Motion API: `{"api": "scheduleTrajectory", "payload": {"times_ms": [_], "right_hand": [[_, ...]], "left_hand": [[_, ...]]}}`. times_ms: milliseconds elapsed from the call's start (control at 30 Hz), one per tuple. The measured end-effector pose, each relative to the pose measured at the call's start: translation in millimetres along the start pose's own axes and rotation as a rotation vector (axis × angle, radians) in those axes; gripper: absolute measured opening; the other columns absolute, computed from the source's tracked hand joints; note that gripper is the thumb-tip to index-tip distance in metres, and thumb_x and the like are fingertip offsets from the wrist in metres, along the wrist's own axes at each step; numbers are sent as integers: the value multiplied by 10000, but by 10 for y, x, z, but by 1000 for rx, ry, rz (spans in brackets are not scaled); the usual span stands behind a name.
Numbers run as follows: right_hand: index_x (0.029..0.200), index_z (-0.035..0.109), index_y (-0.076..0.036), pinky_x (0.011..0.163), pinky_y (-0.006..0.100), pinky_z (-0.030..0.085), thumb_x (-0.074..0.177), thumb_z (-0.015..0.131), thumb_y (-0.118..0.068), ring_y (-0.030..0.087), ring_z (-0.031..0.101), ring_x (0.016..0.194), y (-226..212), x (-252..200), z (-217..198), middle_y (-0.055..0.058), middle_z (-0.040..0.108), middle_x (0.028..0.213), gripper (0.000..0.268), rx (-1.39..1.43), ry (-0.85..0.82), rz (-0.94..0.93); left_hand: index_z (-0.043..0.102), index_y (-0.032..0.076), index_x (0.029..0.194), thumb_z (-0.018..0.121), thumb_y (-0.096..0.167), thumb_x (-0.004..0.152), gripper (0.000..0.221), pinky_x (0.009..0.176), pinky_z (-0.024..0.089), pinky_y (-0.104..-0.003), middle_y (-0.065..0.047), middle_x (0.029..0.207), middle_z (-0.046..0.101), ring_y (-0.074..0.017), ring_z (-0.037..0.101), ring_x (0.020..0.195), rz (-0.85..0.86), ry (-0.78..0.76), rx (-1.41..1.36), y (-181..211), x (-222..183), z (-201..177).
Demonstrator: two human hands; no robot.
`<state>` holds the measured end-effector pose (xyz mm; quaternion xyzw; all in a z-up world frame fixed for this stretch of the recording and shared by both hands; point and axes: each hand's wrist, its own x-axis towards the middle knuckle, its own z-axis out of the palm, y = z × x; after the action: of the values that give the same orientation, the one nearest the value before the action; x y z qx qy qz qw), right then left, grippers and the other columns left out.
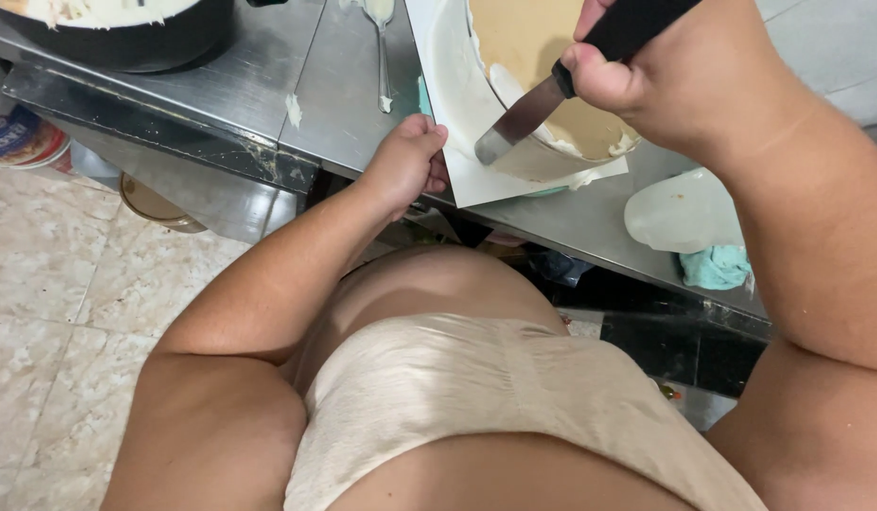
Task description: Frosting and smoothing a cake with a spatula and washing kitchenware in a sink
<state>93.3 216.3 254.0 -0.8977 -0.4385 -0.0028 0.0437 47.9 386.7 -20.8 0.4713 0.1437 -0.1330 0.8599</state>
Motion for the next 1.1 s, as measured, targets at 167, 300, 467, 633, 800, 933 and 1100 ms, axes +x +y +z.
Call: {"api": "scheduleTrajectory", "payload": {"times_ms": [167, 300, 467, 633, 800, 933, 1100], "right_hand": [[1049, 693, -124, 770, 362, 393, 1045, 720, -110, 199, 570, 891, -12, -8, -18, -8, 642, 968, 31, 27, -5, 6], [1082, 689, -120, 785, 378, 404, 1064, 739, -145, 217, 585, 925, 28, -37, -18, 1, 647, 999, 58, 1, -1, -9], [1073, 666, -110, 786, 375, 397, 1068, 730, -139, 208, 567, 911, 48, -65, -27, 5, 626, 990, 71, 30, -9, -9], [1076, 666, -118, 801, 372, 401, 1059, 717, -130, 203, 570, 925, 20, -94, -63, 0, 631, 1000, 55, 66, -36, 15], [1131, 648, -133, 848, 332, 450, 1034, 766, -150, 162, 626, 987, 28, -168, -62, 1, 679, 1069, 154, 165, -16, 100], [1124, 650, -132, 850, 322, 459, 1027, 756, -133, 156, 646, 993, -3, -194, -107, 6, 697, 1067, 143, 195, -37, 121], [1085, 673, -141, 859, 298, 451, 1007, 765, -149, 130, 627, 978, 35, -223, -140, -14, 679, 1030, 121, 250, -69, 133]], "left_hand": [[491, 146, 927, 494, 253, 1048, 162, 446, 431, -245, -41, 666, 549, -130, 520, 516, 36, 40, 28, 25, 62, -45], [551, 105, 1001, 478, 240, 1040, 158, 423, 406, -241, -34, 679, 537, -121, 494, 511, 25, 66, 62, 174, -4, -39], [550, 116, 1018, 495, 256, 1029, 151, 388, 375, -238, -28, 641, 525, -113, 487, 476, 42, 86, 69, 140, 144, -102], [549, 109, 1009, 496, 259, 1010, 159, 364, 339, -271, -45, 610, 524, -139, 477, 442, 58, 125, 86, 177, 236, -132], [582, 141, 966, 518, 242, 1009, 127, 380, 271, -281, -16, 633, 509, -130, 439, 461, 25, 183, 67, 322, 199, -116], [612, 120, 1037, 507, 241, 981, 169, 403, 341, -291, -21, 715, 568, -146, 503, 518, 9, 209, 125, 473, 154, -92], [674, 90, 1133, 528, 252, 969, 273, 650, 561, -315, -68, 1013, 764, -187, 728, 851, 9, 221, 192, 610, 211, -109]]}}
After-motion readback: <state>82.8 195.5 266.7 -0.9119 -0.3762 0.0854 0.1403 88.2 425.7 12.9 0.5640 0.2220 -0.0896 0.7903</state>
